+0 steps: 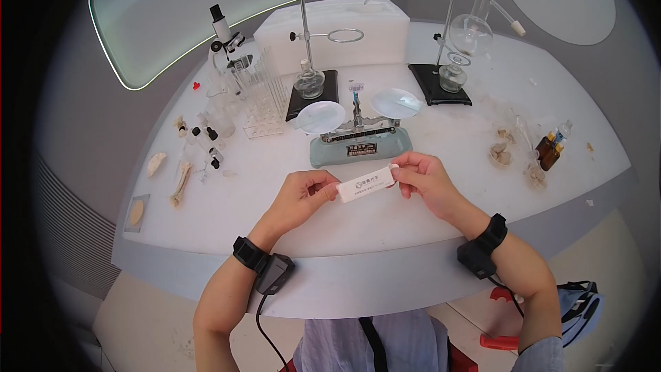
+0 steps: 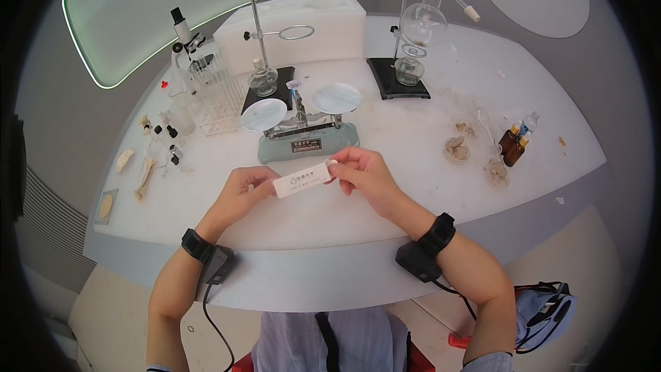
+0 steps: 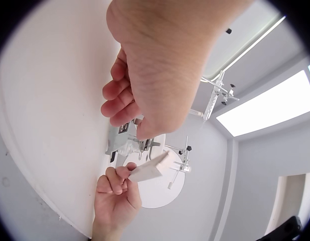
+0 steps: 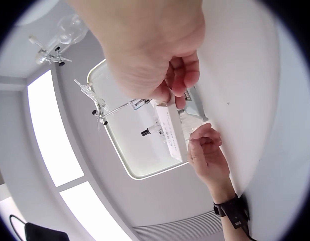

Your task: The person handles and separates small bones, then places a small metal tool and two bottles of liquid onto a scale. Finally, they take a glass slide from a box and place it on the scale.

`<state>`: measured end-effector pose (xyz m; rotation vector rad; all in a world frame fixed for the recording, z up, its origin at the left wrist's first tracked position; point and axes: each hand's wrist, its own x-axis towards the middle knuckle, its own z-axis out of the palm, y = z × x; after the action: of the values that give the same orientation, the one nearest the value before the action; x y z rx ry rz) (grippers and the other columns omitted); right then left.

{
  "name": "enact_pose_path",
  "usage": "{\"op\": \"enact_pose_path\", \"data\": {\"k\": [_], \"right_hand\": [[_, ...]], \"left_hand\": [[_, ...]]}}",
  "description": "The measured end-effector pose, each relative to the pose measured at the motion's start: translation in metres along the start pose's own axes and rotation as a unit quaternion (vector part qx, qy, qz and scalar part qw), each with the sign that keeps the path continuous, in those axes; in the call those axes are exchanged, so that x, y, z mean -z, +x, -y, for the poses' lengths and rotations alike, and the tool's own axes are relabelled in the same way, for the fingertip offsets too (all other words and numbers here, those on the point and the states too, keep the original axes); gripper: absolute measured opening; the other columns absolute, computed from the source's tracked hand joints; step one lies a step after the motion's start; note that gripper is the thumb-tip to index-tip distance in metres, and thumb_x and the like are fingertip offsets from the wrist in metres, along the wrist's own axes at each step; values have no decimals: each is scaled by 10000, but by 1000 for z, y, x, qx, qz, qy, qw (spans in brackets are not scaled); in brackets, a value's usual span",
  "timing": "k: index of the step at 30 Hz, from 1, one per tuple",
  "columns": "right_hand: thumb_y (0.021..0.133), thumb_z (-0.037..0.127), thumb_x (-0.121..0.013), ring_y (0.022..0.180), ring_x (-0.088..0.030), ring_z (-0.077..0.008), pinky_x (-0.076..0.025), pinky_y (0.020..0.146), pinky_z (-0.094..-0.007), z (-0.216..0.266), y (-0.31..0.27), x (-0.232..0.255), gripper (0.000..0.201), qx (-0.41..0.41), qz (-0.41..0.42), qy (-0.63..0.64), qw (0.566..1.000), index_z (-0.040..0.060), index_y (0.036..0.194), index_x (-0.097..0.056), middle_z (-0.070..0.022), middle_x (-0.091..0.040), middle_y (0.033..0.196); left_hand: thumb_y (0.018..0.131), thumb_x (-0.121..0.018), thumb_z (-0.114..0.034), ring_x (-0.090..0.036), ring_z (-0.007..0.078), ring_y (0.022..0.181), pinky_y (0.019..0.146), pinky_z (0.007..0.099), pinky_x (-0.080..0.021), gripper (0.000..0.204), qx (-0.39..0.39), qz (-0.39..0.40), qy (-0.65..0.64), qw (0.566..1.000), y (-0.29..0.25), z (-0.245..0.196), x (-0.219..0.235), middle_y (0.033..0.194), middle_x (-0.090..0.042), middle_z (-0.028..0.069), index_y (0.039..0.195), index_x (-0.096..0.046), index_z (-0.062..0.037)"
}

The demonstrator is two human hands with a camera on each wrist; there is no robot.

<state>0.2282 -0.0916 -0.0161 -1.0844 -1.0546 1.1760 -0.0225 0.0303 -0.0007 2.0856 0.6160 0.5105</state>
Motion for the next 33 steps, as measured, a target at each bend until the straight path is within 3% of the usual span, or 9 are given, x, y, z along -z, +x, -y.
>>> {"op": "enact_pose_path", "data": {"k": [22,28,33], "right_hand": [[948,150,-638,634,-522,-66,-428,594,-223,0,-1,-1,139,-3,2,18,1000,34,1022,-648,-36,-676,889],[945,148,-642,624,-526,-65,-427,583,-223,2,-2,-4,141,1,6,-39,999,30,1020,-647,-35,-676,880],[944,148,-640,618,-523,-65,-424,577,-220,-3,0,0,142,5,-3,7,1000,30,1022,-646,-42,-680,890]], "left_hand": [[924,-644,-169,-531,73,702,651,245,-453,230,1,2,-3,1000,0,0,0,781,-667,29,1001,-707,38],[931,-632,-164,-538,72,699,649,244,-452,221,5,-2,-21,1000,0,-1,-2,771,-663,30,997,-714,31],[936,-628,-167,-541,72,698,646,243,-450,222,-6,2,-2,1000,0,-1,0,768,-661,29,993,-717,28]]}}
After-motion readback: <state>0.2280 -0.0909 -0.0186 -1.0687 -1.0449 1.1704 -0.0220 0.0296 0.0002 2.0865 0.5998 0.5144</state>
